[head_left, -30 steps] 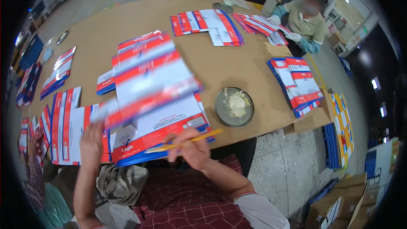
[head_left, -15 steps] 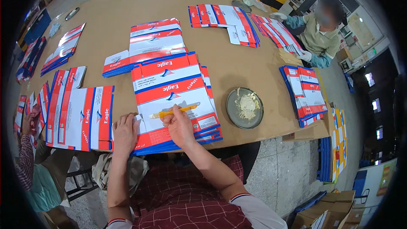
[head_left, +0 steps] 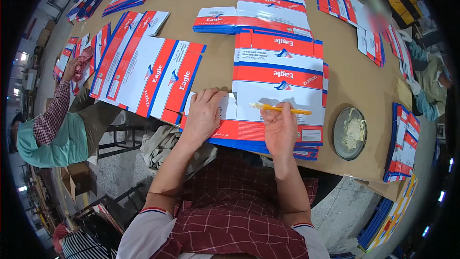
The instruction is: Assembling cardboard packaging by applying glue with a brush to the flaps.
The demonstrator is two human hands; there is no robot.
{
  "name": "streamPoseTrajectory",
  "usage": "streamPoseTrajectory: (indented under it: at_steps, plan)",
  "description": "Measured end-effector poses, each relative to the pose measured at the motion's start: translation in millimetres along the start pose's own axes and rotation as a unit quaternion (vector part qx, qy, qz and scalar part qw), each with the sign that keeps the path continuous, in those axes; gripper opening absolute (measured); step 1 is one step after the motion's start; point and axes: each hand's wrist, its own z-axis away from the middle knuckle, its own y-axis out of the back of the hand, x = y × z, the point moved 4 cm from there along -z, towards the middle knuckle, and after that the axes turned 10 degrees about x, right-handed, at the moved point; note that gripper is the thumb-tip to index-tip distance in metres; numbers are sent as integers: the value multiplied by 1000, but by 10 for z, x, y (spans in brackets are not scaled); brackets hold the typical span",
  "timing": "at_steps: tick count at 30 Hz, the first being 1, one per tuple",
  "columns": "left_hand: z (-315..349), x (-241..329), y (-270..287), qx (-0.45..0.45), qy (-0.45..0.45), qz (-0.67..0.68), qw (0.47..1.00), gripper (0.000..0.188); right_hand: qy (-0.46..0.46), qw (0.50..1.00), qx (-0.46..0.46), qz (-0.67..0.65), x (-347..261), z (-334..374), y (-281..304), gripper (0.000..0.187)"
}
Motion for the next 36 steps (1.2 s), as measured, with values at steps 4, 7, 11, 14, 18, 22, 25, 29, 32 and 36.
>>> streamPoseTrajectory:
  at_steps: [4,7,11,14,18,22,25,29,32,36]
  plan:
    - [-34,6,94,10,26,34,999,34,27,997,-28,68,48,11,-39,18]
    - [18,-150,87,32,73,121,990,28,28,991,-20,127,62,55,-124,19]
    - [36,-241,111,16,83,226,970,21,59,969,-37,236,68,76,-147,19]
    - [43,-236,103,-3,70,225,972,22,52,951,-50,302,72,94,-216,18]
    - [51,-192,111,15,13,201,979,22,55,929,-79,358,84,112,-277,19]
    - [38,-153,105,24,-6,182,983,22,56,922,-84,374,121,161,-284,19]
    - [44,-140,115,35,-12,166,986,21,36,886,-139,442,130,220,-310,18]
    - [55,-151,109,34,-36,149,988,23,62,900,-118,414,114,244,-298,18]
    - [62,-165,102,44,-36,147,987,23,104,904,-118,397,125,304,-359,17]
    - [54,-153,102,45,-24,149,988,21,113,844,-187,490,152,325,-339,13]
